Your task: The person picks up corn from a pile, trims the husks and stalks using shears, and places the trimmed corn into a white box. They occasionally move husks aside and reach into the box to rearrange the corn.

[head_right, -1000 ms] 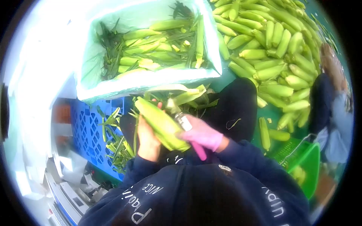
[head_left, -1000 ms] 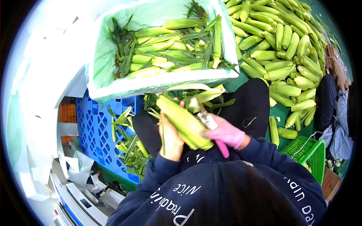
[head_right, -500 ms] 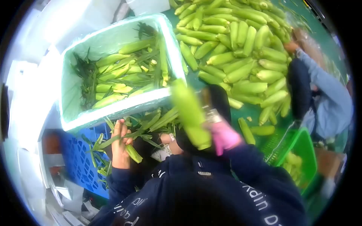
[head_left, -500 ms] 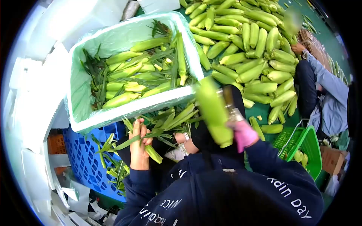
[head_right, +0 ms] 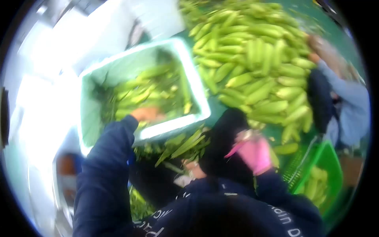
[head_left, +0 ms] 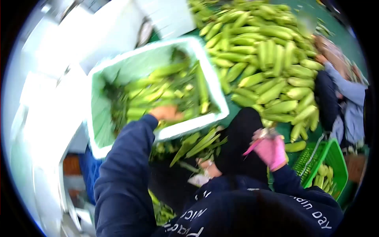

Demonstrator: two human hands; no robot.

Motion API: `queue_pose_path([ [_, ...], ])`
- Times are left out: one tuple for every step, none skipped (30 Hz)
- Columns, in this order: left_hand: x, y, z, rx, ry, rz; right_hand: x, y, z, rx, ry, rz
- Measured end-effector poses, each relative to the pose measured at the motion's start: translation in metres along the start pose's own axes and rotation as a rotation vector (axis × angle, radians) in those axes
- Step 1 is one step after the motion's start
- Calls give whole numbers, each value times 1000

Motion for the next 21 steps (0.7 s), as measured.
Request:
queue_pose_path([
  [16,-23,28,171,28,99,-13,-2,-5,-56,-54,87],
  [42,-49,56,80,-87,96,-19,11,-7,-40,-55,96],
  [25,-40,59,166,-47,118,-26,17,-15,-24,-76,132],
  [13,-30,59,207,-37,74,-35,30,-23,-93,-119,190],
  [27,-37,67,211,-3,47,-37,28,-33,-83,-129,180],
  [21,-33,60,159,-47,57,-41,30,-41,-145,-158,161],
  [12,-15,45,103,-67,51,-39,33,-42,-195,-214,140],
  [12,3,35,44,-61,-111,-38,34,-45,-175,-188,138],
  [12,19,14,-15,-28,-291,-39,34,-49,-150,-193,134],
  [-5,39,-22,-194,-53,-525,-44,32,-48,-113,-223,134],
  [-27,57,-57,-402,-64,-747,-45,33,-46,-126,-240,139],
  [-37,67,-92,-429,40,-1193,-44,29,-45,-64,-228,154],
  [-43,67,-125,-484,139,-1638,-43,22,-43,2,-227,180],
  [-42,63,-148,-499,-5,-1736,-39,10,-37,-59,-271,50],
  [-46,53,-173,-522,-176,-1811,-34,-6,-32,-102,-296,-93],
  [-66,37,-191,-528,-350,-1859,-34,-17,-27,-82,-305,-256],
  [-89,20,-202,-522,-541,-1886,-36,-28,-22,-57,-292,-419],
  [-103,-5,-210,-560,-525,-1928,-34,-44,-14,66,-340,-582],
  [-114,-36,-213,-576,-510,-1982,-37,-57,-6,210,-252,-787],
  [-123,-64,-209,-530,-641,-2085,-37,-82,-1,310,-239,-956],
  [-133,-92,-204,-466,-785,-2195,-39,-109,2,396,-224,-1126],
])
Point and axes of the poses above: each hand's wrist, its own z-axis towards the middle knuckle, its own y-axis out of the back of the hand, x = y × z, the point moved 1 cm from there along z, towards the middle knuckle, and after that the axes turned 9 degrees about -y, right-handed, at the moved point
